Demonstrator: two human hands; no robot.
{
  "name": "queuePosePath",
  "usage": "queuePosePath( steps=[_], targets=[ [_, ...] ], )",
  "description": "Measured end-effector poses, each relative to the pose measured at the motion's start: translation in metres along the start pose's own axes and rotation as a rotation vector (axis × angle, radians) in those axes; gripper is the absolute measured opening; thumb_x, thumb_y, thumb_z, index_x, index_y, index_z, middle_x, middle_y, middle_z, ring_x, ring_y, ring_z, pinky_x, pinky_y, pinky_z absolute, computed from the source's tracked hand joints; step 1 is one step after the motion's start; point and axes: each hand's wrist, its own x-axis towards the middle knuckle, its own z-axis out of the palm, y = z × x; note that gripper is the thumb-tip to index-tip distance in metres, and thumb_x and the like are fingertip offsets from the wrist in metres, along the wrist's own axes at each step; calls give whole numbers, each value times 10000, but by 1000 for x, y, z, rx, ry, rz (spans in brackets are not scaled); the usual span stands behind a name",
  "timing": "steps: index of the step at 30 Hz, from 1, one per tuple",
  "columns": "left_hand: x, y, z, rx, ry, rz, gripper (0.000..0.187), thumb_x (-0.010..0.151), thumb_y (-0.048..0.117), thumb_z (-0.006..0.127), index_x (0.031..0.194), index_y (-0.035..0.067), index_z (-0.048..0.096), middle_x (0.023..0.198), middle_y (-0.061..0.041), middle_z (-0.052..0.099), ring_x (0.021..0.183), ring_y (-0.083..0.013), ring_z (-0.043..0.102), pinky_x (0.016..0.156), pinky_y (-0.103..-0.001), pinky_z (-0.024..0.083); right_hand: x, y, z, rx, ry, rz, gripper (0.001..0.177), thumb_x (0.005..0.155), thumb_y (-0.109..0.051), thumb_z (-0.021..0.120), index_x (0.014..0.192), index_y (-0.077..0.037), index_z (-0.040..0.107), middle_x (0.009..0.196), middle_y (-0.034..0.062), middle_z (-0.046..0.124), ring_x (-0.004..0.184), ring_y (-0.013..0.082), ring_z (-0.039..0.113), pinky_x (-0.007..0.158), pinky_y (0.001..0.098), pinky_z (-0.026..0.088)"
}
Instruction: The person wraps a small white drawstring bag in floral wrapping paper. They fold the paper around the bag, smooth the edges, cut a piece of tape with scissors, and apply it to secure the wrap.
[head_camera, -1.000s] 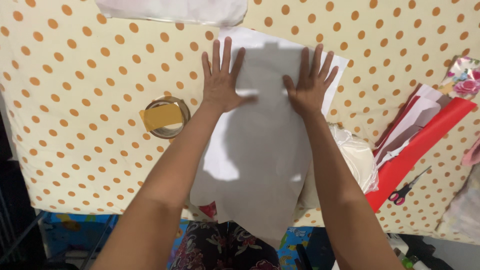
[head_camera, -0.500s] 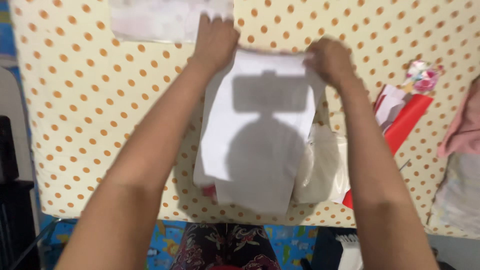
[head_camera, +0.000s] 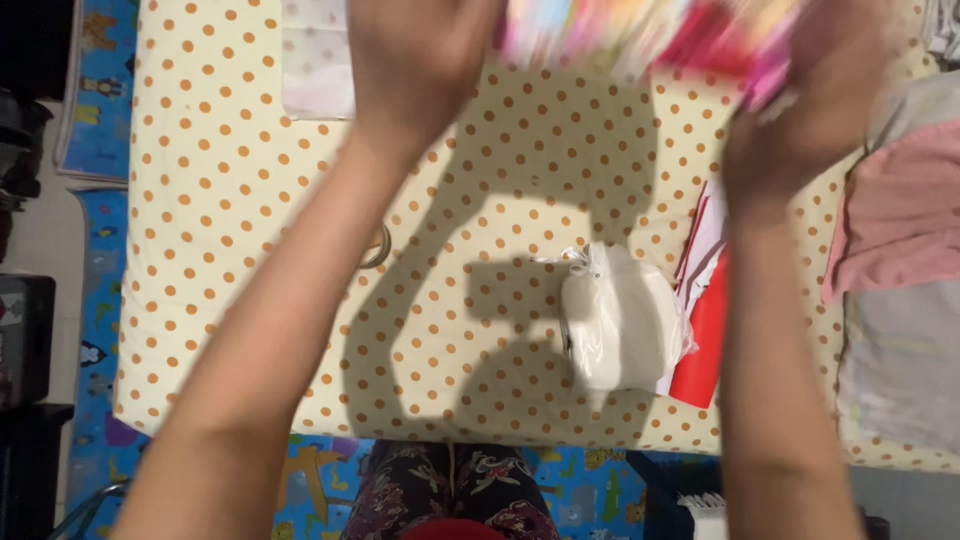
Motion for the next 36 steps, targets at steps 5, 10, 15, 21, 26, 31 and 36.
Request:
queuePosePath(
  steps=[5, 10, 15, 21, 26, 31, 36],
  targets=[
    [-128, 72, -20, -17, -111, -24, 209, 841, 99, 697, 1018, 34, 608, 1176, -128, 607, 1134, -315, 599, 990, -499, 527, -117, -96, -28, 122, -329, 160, 153, 850, 178, 588, 917, 41, 606, 858, 205, 596, 765, 388, 591, 646, 509, 448],
    [-255, 111, -16, -35, -507, -48, 246, 819, 121, 663, 1049, 38, 634, 1313, -157, 614, 1289, -340, 551, 1107, -548, 424, -224, -172, -51, 286, -527, 232, 130, 884, 6, 671, 1006, -14, 629, 1250, 178, 599, 1192, 377, 559, 1041, 512, 461],
    [-352, 140, -16, 90, -828, 70, 341, 863, 154, 633, 1190, 61, 610, 1513, -156, 482, 1417, -343, 427, 1168, -556, 325, -295, -211, -64, 257, -728, 265, 301, 761, -10, 678, 1059, -18, 644, 1306, 200, 579, 1288, 392, 532, 1137, 561, 403],
    [-400, 155, -21, 100, -1121, 86, 607, 882, 214, 621, 1442, 51, 453, 1677, -169, 220, 1529, -344, 232, 1221, -530, 238, -345, -236, -80, 276, -933, 190, 335, 787, -32, 643, 1116, 28, 625, 1307, 194, 585, 1299, 381, 525, 1159, 529, 402],
    [-417, 148, -38, 130, -1168, 144, 871, 891, 202, 617, 1638, 125, 176, 1710, -90, 116, 1567, -294, 112, 1245, -504, 164, -377, -247, -93, 358, -998, 167, 328, 869, -88, 612, 1175, 31, 601, 1357, 196, 559, 1353, 367, 484, 1169, 513, 374],
    [-422, 139, -48, 5, -1399, 117, 926, 919, 232, 603, 1650, 151, 39, 1727, -62, 34, 1573, -236, 25, 1252, -497, 56, -399, -241, -107, 331, -1081, 153, 567, 864, 0, 548, 1426, 45, 489, 1544, 215, 454, 1458, 352, 416, 1200, 438, 364],
    [-426, 130, -43, -127, -1519, 39, 885, 970, 337, 569, 1647, 196, 18, 1733, -2, 8, 1586, -186, -10, 1270, -521, 15, -409, -230, -109, 341, -1143, 104, 662, 881, -6, 499, 1534, -3, 391, 1582, 191, 397, 1484, 322, 379, 1211, 448, 323]
  ],
)
